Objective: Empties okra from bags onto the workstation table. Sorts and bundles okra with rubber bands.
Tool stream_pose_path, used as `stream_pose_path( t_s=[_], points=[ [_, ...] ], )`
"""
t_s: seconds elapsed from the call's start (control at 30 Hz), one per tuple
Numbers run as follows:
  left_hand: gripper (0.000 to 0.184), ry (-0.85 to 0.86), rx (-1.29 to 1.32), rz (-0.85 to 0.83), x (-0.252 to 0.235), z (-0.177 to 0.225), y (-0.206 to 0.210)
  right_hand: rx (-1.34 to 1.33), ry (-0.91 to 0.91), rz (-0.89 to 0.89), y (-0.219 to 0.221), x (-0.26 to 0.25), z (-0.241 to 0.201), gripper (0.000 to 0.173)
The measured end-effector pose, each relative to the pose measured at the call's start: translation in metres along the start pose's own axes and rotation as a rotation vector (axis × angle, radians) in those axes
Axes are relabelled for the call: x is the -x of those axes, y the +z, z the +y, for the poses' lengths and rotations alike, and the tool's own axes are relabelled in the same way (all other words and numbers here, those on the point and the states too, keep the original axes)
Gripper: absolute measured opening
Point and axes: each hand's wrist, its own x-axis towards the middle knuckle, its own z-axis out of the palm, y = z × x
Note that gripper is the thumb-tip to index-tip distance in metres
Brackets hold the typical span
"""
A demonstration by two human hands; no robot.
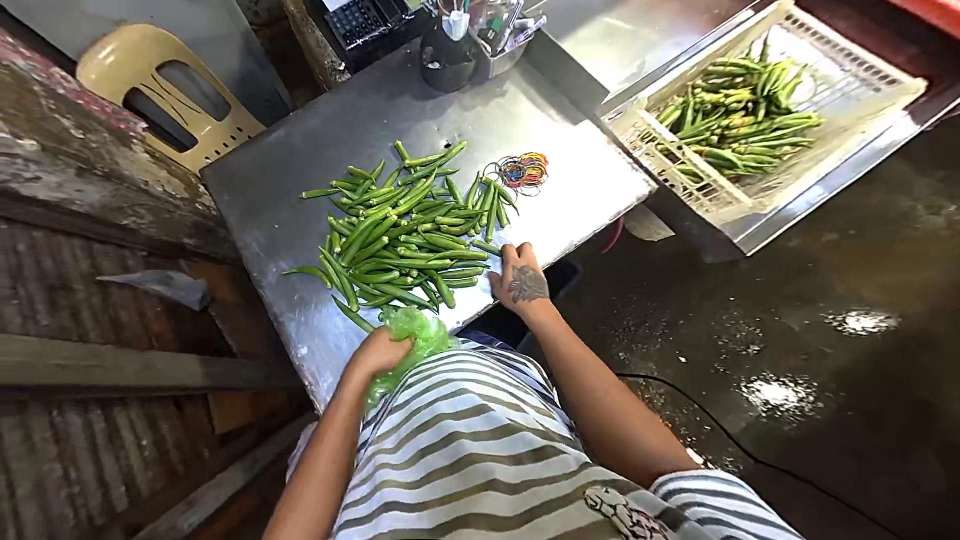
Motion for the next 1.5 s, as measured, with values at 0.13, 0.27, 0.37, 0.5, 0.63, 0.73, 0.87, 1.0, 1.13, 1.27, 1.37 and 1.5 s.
stream_pose_path(
  t_s=[0.13, 0.27, 0.37, 0.5, 0.63, 0.73, 0.87, 1.0, 1.13, 1.27, 1.37, 1.5],
  points=[
    [0.04, 0.002, 0.282, 0.172, -0.019, 0.038, 0.022, 0.014, -0.031, -0.087, 0.01, -0.012, -0.023, 0.046],
    [0.038, -0.028, 0.515, 0.359, -0.044, 0.058, 0.028, -0.054, -0.016, -0.182, 0.011, -0.019, -0.054, 0.05],
    [0.041, -0.038, 0.502, 0.326, -0.052, 0.058, 0.021, -0.16, -0.071, -0.191, 0.012, -0.025, -0.069, 0.051],
    [0.04, -0.096, 0.51, 0.235, -0.018, 0.052, 0.005, -0.213, -0.229, -0.242, -0.004, -0.027, -0.073, 0.032],
    [0.035, -0.072, 0.649, 0.415, 0.039, 0.032, 0.012, -0.238, -0.381, -0.072, -0.038, -0.022, -0.04, 0.017],
    [0.046, -0.09, 0.69, 0.679, 0.057, -0.006, 0.025, -0.226, -0.175, 0.138, -0.048, -0.043, -0.011, 0.048],
    [0.052, -0.288, 0.838, 0.891, 0.037, -0.041, 0.03, -0.188, 0.049, 0.162, -0.043, -0.083, -0.003, 0.065],
    [0.054, -0.283, 0.832, 0.894, 0.017, -0.034, 0.021, -0.161, 0.039, 0.192, -0.029, -0.093, -0.013, 0.043],
    [0.053, -0.245, 0.892, 0.894, 0.002, -0.029, 0.018, -0.147, -0.037, 0.28, -0.015, -0.086, -0.011, 0.036],
    [0.053, -0.222, 0.909, 0.939, -0.003, -0.03, 0.026, -0.132, -0.156, 0.345, 0.011, -0.072, -0.001, 0.032],
    [0.052, -0.22, 0.922, 0.943, -0.002, -0.03, 0.028, -0.136, -0.156, 0.345, 0.012, -0.069, 0.0, 0.032],
    [0.056, -0.231, 0.892, 0.934, -0.002, -0.024, 0.021, -0.232, -0.096, 0.195, -0.012, -0.075, -0.015, 0.045]
  ],
)
